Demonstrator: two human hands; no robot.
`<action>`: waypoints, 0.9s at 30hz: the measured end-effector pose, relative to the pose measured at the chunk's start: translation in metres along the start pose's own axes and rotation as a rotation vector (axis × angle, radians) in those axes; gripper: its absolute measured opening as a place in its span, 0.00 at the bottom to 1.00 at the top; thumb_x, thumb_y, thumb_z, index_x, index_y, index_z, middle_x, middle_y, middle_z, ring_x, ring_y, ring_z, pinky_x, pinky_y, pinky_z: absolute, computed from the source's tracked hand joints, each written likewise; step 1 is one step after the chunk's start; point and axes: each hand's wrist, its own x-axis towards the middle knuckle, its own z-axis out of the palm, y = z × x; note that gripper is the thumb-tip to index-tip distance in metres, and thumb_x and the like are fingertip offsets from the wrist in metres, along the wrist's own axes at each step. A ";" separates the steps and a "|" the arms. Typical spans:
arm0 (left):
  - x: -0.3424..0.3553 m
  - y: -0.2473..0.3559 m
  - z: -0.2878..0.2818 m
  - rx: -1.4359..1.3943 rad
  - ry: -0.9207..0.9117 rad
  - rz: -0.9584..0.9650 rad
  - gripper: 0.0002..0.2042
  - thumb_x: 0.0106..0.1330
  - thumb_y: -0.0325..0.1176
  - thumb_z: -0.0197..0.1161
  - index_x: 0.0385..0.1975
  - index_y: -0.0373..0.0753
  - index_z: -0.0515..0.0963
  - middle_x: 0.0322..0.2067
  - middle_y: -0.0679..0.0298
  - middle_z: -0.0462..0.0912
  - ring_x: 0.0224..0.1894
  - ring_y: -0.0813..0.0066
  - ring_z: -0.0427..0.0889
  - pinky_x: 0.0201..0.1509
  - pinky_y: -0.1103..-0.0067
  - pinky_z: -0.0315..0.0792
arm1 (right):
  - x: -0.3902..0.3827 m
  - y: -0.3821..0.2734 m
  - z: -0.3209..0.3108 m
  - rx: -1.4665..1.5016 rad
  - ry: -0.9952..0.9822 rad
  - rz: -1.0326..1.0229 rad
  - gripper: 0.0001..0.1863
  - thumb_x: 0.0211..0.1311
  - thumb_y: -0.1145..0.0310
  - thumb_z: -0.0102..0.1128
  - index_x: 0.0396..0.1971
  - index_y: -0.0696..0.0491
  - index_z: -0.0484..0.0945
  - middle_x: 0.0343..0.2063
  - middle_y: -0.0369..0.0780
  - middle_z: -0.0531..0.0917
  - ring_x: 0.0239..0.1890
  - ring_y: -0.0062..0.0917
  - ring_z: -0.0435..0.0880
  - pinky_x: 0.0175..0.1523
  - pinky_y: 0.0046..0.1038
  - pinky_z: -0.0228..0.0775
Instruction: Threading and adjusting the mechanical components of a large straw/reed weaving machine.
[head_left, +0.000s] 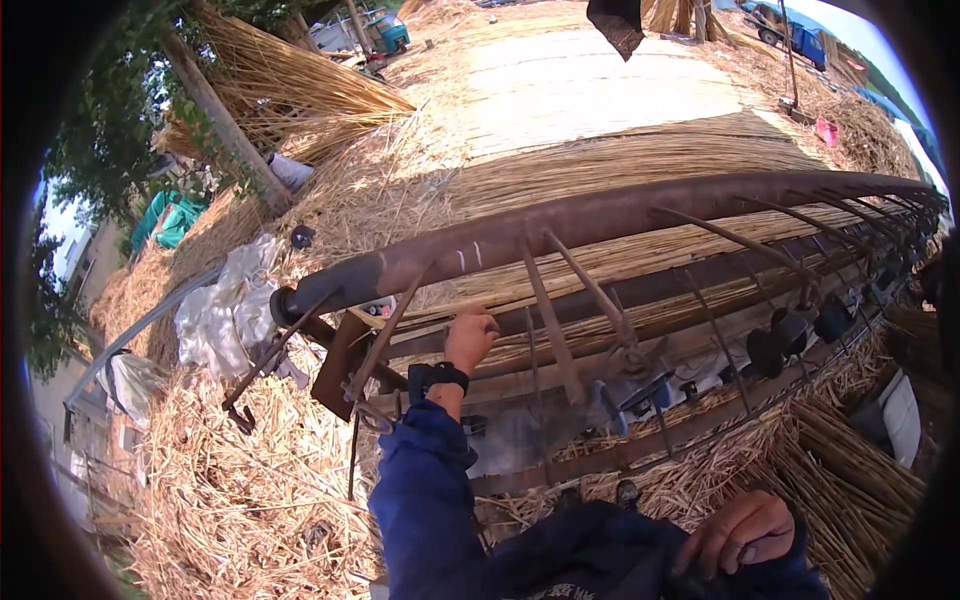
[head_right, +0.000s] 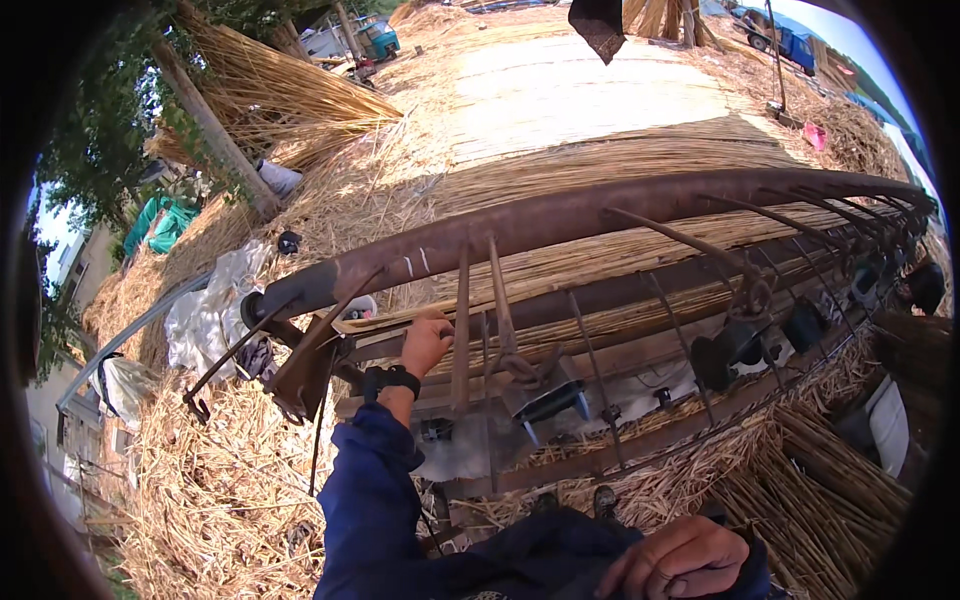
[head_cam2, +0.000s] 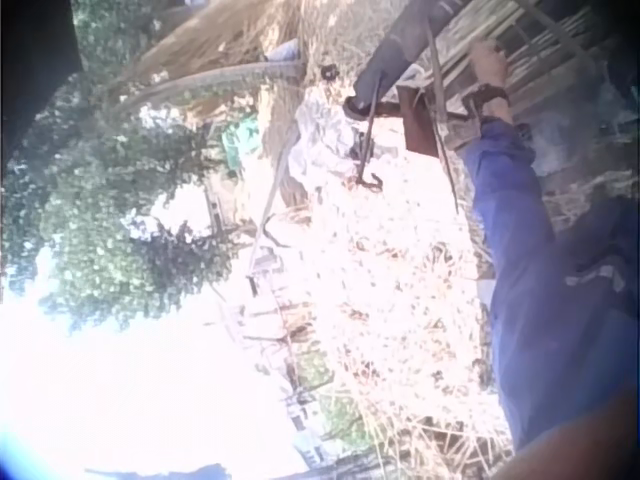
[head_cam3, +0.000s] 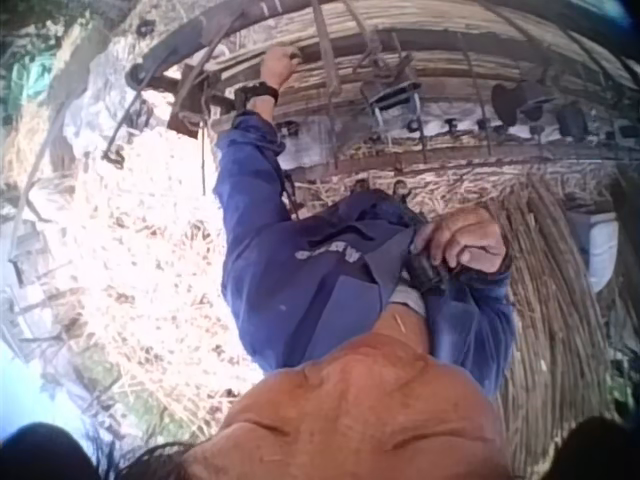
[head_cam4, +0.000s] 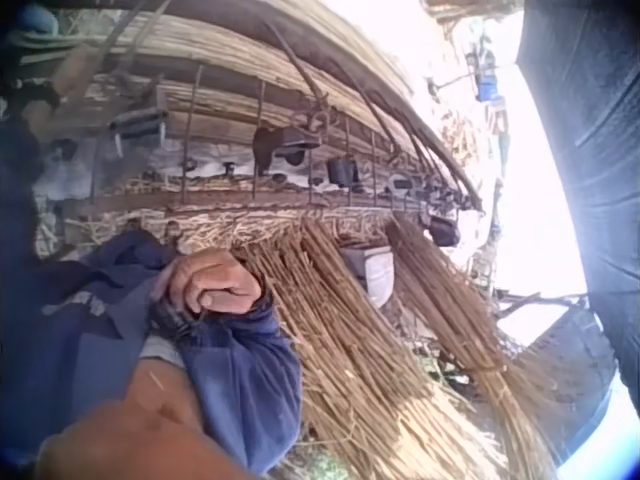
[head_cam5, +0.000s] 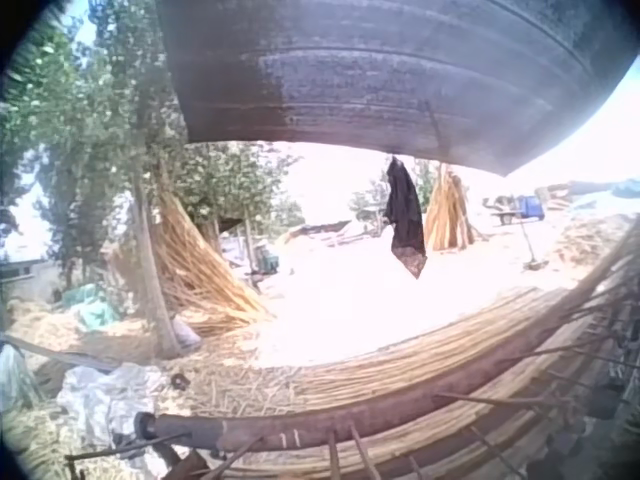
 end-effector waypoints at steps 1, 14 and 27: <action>0.003 0.015 0.002 -0.018 -0.004 0.020 0.05 0.45 0.31 0.65 0.22 0.40 0.80 0.30 0.58 0.78 0.38 0.59 0.77 0.41 0.71 0.71 | 0.014 -0.016 0.007 -0.043 -0.098 -0.013 0.14 0.60 0.77 0.43 0.17 0.69 0.72 0.25 0.56 0.78 0.35 0.56 0.79 0.38 0.48 0.73; -0.173 0.160 -0.133 -0.992 -0.678 0.247 0.14 0.58 0.40 0.61 0.35 0.36 0.77 0.27 0.62 0.78 0.38 0.69 0.76 0.41 0.75 0.68 | 0.073 0.083 -0.035 -0.083 0.144 0.397 0.14 0.63 0.70 0.41 0.20 0.59 0.69 0.27 0.41 0.76 0.38 0.29 0.77 0.44 0.29 0.67; -0.168 0.126 -0.069 -1.560 0.354 -0.669 0.09 0.64 0.32 0.54 0.40 0.35 0.72 0.22 0.71 0.69 0.22 0.83 0.64 0.25 0.85 0.60 | 0.158 0.225 -0.056 0.741 0.850 0.688 0.13 0.62 0.62 0.43 0.35 0.55 0.72 0.30 0.41 0.79 0.34 0.32 0.79 0.41 0.36 0.73</action>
